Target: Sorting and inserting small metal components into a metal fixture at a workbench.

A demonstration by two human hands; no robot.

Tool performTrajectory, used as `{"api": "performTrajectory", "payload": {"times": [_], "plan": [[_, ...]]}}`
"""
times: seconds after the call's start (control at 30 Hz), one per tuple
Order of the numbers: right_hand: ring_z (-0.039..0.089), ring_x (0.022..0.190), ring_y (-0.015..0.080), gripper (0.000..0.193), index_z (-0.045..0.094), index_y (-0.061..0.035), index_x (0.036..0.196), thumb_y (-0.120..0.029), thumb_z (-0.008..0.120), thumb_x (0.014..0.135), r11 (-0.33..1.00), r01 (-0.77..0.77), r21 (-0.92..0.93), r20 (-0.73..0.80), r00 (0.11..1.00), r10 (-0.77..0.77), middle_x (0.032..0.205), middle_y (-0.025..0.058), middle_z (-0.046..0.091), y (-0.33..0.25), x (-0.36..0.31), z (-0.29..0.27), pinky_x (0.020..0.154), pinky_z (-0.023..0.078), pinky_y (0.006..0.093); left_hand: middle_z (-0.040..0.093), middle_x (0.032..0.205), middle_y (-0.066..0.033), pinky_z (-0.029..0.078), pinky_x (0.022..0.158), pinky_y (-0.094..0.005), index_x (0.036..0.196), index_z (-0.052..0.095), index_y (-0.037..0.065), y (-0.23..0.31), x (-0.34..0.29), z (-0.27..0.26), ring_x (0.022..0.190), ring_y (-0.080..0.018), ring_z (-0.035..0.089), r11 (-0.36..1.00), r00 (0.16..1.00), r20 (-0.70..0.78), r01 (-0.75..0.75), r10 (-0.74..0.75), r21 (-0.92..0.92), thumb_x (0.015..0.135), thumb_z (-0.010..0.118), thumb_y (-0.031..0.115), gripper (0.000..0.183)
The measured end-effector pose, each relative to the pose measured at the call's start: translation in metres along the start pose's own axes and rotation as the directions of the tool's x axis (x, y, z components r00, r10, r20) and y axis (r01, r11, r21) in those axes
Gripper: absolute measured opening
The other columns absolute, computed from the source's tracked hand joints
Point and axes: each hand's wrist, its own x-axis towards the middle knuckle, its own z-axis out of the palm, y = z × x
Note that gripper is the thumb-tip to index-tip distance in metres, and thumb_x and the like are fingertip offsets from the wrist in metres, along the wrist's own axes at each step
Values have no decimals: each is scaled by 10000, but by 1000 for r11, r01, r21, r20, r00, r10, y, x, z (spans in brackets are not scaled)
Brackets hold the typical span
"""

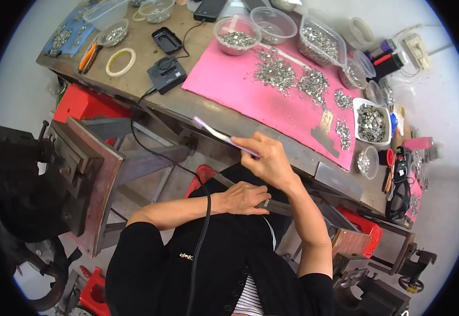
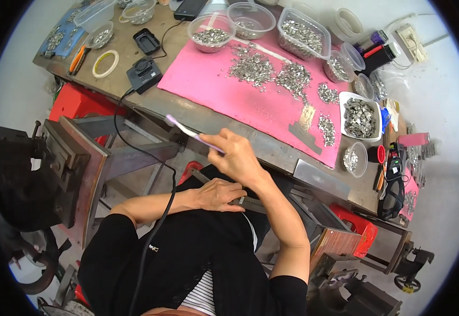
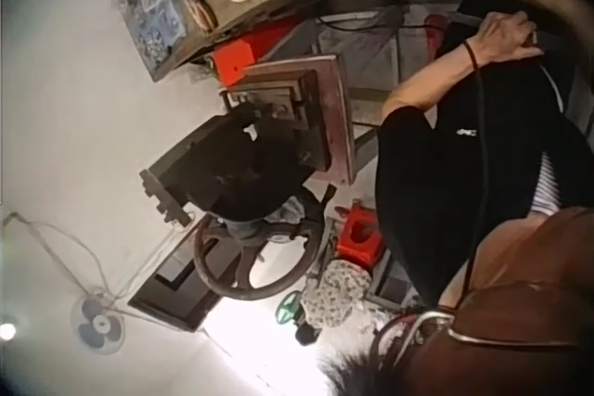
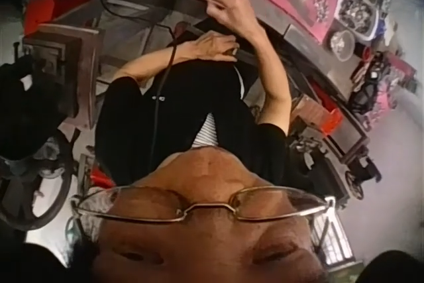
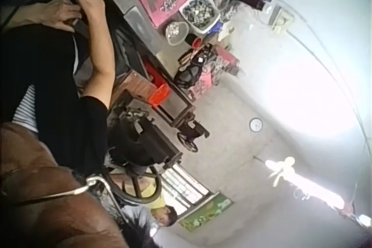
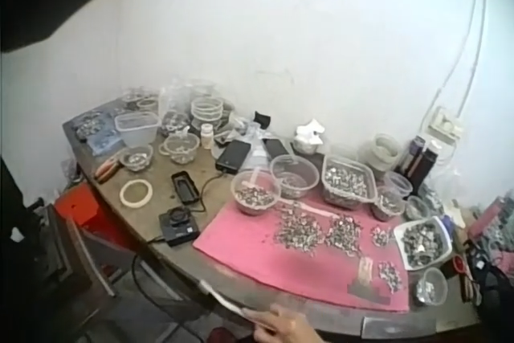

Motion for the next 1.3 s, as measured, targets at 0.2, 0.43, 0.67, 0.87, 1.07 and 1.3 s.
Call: {"api": "performTrajectory", "payload": {"times": [0.2, 0.43, 0.67, 0.87, 1.07, 1.3], "plan": [[585, 608, 267, 442, 701, -90, 1183, 26, 664, 758, 994, 102, 35, 62, 993, -104, 746, 119, 543, -6, -6, 29, 545, 491, 384, 686, 1010, -140, 562, 773, -407, 1142, 644, 12, -3, 1, 5, 904, -313, 687, 999, 999, 4, -37, 37, 19, 800, 787, 367, 513], [594, 633, 298, 440, 655, -103, 1244, -36, 662, 809, 906, 64, -418, 8, 998, -67, 774, 116, 491, 11, 2, 17, 569, 483, 445, 597, 894, -104, 550, 657, -403, 1019, 648, 14, -2, -1, 5, 767, -299, 667, 1000, 1000, 5, -18, 18, -22, 792, 786, 335, 417], [595, 647, 284, 405, 716, -124, 1167, 15, 654, 791, 981, 73, -180, -28, 996, -79, 779, 108, 526, -1, 7, -2, 576, 479, 392, 574, 867, -103, 547, 617, -395, 1009, 644, 4, 1, 0, 1, 725, -291, 661, 999, 999, -21, -47, 47, -1, 793, 786, 331, 417], [600, 689, 324, 369, 714, -108, 1151, 16, 633, 812, 950, 39, -309, -20, 999, -47, 808, 140, 533, 20, 21, -9, 617, 489, 422, 567, 863, -104, 547, 608, -391, 991, 645, 5, 3, 0, 2, 703, -294, 652, 999, 999, 20, -31, 32, -19, 792, 788, 327, 404], [574, 751, 293, 335, 721, -97, 1141, 0, 674, 824, 989, 5, 149, 281, 959, -47, 804, 127, 536, 0, 31, 4, 685, 461, 397, 553, 838, -93, 535, 588, -376, 1019, 658, 6, 5, 0, 1, 673, -287, 634, 999, 999, 1, -46, 46, -1, 794, 800, 339, 426], [574, 690, 313, 336, 710, -67, 1138, 29, 657, 821, 994, 8, -107, 31, 1000, -5, 796, 146, 522, 12, 32, -11, 633, 459, 398, 558, 850, -95, 539, 598, -379, 1019, 659, 4, 1, -2, 1, 690, -289, 640, 1000, 1000, 1, -23, 23, -9, 800, 793, 346, 428]]}}
